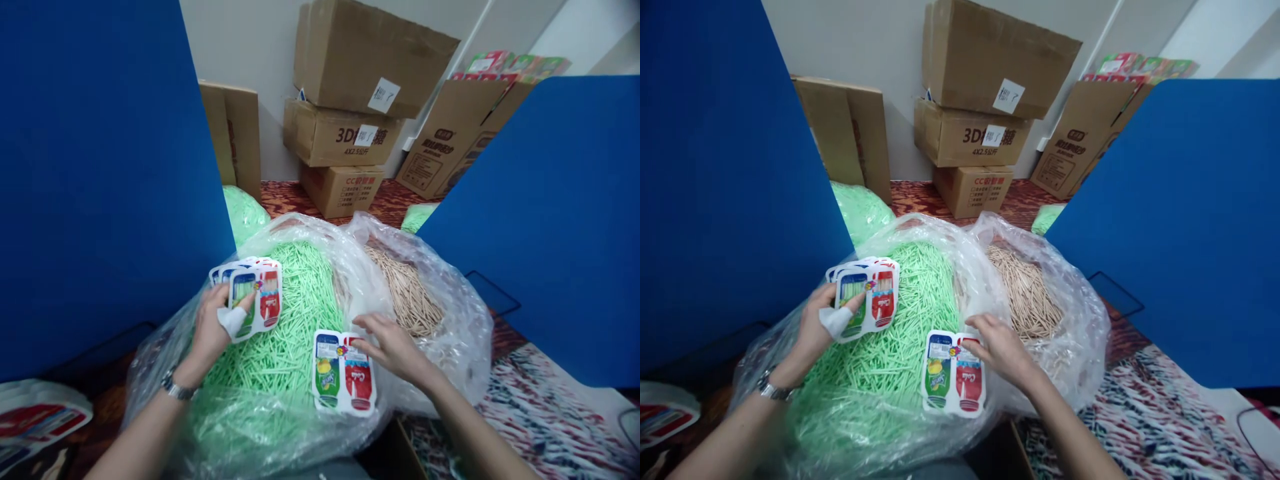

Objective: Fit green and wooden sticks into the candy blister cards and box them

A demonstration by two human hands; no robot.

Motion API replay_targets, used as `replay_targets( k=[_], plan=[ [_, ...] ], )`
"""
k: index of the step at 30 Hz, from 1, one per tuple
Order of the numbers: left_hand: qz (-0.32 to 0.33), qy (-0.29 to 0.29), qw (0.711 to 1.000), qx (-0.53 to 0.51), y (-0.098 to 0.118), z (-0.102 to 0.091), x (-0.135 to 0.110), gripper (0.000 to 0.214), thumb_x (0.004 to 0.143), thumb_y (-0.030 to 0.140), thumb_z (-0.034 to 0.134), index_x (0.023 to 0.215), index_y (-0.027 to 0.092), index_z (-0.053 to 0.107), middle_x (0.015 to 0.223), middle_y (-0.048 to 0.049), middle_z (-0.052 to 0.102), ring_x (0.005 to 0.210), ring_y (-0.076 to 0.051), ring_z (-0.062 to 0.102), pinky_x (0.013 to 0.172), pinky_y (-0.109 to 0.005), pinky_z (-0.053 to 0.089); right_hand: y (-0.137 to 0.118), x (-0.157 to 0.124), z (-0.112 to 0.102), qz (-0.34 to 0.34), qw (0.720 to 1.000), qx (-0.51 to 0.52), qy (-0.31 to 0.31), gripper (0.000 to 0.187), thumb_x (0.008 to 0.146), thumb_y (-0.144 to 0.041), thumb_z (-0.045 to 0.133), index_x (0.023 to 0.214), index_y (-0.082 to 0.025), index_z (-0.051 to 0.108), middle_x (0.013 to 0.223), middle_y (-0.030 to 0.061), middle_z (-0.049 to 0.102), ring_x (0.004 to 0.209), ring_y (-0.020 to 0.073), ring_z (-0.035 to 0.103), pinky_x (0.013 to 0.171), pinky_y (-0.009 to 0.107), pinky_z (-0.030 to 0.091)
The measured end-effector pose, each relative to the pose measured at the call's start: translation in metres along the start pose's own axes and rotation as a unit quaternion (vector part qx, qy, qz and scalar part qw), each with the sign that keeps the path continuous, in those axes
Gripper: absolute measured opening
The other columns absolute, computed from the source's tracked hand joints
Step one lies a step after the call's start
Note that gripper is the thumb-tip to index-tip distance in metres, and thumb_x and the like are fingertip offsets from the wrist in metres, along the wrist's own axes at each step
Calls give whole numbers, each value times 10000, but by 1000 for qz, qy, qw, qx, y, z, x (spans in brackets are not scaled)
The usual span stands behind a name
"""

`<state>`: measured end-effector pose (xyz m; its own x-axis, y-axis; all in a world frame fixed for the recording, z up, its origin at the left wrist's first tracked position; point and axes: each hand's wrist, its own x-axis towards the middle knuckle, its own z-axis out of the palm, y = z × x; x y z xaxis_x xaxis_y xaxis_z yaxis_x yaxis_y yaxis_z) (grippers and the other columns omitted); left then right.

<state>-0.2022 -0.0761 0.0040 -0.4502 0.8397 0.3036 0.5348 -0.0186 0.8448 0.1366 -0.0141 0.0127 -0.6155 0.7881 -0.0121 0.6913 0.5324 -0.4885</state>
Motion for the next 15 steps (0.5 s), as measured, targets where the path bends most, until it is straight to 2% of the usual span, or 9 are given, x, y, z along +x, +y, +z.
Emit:
replay_targets(
  k=[1,3,5,7,10,13,15],
  plan=[
    [36,20,994,99,-8,-1,7,319,733,437,682,900,165,667,1131,-137,611,1097,-365,502,969,-521,366,7,-2,2,13,998,-54,-16,320,831,-410,588,1077,-206,575,1024,92,602,898,232,587,752,335,449],
    [79,45,975,202,-22,1,16,467,741,452,668,1091,150,601,1278,-174,512,1197,-388,418,1016,-523,310,15,-4,8,34,990,-128,-38,362,778,-428,650,1057,-206,584,1042,94,591,917,245,575,753,331,439],
    [95,52,964,242,-33,7,18,564,762,446,646,1207,122,522,1333,-212,453,1233,-403,386,1026,-528,292,19,-3,16,42,986,-157,-46,342,759,-427,675,1000,-199,588,1018,86,589,909,235,566,746,312,428],
    [98,47,961,256,-37,11,17,579,788,438,620,1236,95,491,1333,-240,446,1235,-413,386,1026,-535,288,21,2,23,37,986,-157,-41,276,783,-419,657,925,-192,590,963,70,593,876,209,561,730,286,414],
    [100,38,960,259,-32,8,14,554,808,427,598,1241,101,481,1327,-213,459,1226,-405,399,1036,-534,284,27,9,30,17,989,-143,-21,231,866,-413,555,848,-187,601,879,47,595,819,175,558,698,257,398],
    [117,47,958,257,-15,2,7,522,831,373,590,1266,118,457,1378,-158,418,1269,-394,347,1063,-541,257,31,10,33,11,988,-154,6,313,941,-385,417,836,-186,635,847,46,604,790,165,564,698,257,402],
    [139,62,960,236,-1,3,-2,504,841,322,594,1276,105,459,1407,-151,391,1310,-391,296,1086,-538,231,32,8,31,10,989,-149,19,337,957,-363,373,897,-199,661,887,52,622,805,167,577,716,261,414]
  ],
)
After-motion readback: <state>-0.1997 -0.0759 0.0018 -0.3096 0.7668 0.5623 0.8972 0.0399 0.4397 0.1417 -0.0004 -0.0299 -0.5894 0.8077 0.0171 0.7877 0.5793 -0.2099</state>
